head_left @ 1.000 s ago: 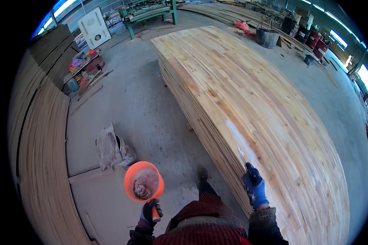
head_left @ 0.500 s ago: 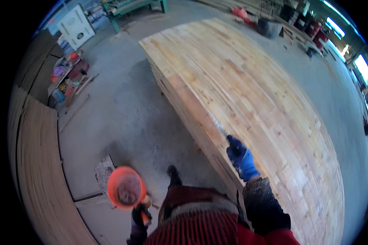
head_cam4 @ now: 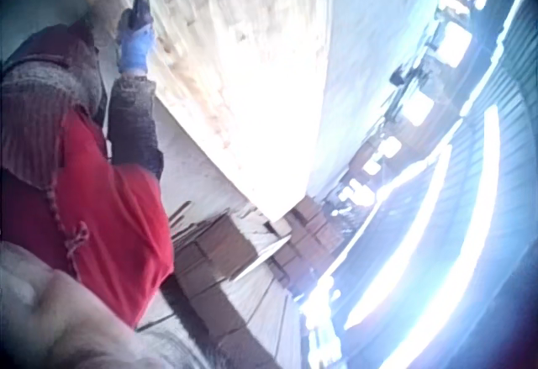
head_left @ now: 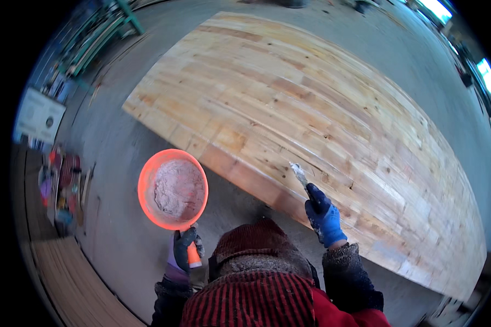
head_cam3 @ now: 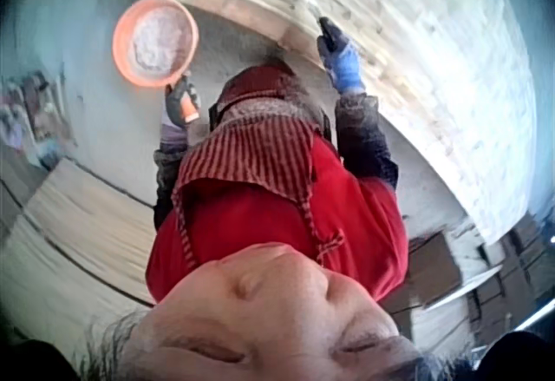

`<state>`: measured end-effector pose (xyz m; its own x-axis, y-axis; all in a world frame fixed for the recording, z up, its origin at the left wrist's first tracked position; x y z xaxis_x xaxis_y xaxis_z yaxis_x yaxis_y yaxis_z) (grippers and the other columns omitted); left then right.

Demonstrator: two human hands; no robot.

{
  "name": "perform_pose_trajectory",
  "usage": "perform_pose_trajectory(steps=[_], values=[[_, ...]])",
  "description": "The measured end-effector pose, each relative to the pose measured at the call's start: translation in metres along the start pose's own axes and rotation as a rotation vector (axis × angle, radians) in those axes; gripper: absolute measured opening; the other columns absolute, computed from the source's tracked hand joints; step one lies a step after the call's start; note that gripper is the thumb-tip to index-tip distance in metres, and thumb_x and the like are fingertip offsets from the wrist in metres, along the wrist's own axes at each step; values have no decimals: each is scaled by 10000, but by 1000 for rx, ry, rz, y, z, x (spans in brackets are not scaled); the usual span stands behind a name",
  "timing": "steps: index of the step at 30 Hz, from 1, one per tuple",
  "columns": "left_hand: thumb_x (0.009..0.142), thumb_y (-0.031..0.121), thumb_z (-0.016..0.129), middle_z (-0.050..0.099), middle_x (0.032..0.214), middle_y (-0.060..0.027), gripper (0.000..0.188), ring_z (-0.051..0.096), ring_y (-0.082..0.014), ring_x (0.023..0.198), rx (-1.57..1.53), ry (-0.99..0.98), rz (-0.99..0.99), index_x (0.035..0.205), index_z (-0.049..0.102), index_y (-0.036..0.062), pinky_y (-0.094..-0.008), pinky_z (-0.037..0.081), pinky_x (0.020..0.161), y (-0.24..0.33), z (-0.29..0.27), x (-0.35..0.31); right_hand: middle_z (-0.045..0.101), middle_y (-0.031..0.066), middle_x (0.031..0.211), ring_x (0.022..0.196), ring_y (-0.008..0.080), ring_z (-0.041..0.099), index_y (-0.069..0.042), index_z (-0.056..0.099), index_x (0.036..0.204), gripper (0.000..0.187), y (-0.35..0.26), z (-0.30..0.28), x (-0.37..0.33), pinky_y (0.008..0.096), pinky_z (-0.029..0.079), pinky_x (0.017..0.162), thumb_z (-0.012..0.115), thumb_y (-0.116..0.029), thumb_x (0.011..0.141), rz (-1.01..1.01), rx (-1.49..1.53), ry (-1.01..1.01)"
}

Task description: The person applies a white filler paste to the gaps and knots on a large wooden panel using a putty knife. They repeatedly scoop the filler from an orange bowl and spread it across the wood surface. After finishing the application, the person lifts the panel and places it onto a metal rack.

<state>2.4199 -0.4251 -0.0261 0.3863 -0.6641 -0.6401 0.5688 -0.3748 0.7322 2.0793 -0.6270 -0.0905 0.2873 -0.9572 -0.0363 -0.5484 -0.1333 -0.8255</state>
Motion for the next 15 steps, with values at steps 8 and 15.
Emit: perform_pose_trajectory(steps=[8, 15], values=[[878, 174, 634, 535, 719, -18, 220, 535, -134, 537, 181, -203, -189, 1064, 544, 99, -269, 455, 467, 93, 15, 113, 663, 213, 1100, 1004, 356, 655, -162, 569, 1321, 449, -43, 16, 29, 425, 525, 830, 634, -147, 877, 195, -172, 218], [888, 192, 630, 527, 733, -22, 303, 548, -137, 548, 342, -370, -291, 1146, 537, 64, -279, 475, 461, 128, 6, 199, 669, 201, 1004, 880, 391, 661, -224, 543, 1341, 447, -36, 18, 76, 476, 524, 774, 592, -248, 897, 486, -505, 404]])
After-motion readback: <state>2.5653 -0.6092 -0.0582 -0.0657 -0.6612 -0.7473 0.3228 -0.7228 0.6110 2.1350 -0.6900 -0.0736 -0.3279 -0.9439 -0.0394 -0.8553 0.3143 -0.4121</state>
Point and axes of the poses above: each hand's wrist, its own x-axis towards the middle knuckle, its own z-axis out of the palm, y = z × x, the point moved 2 cm from there along x, towards the middle knuckle
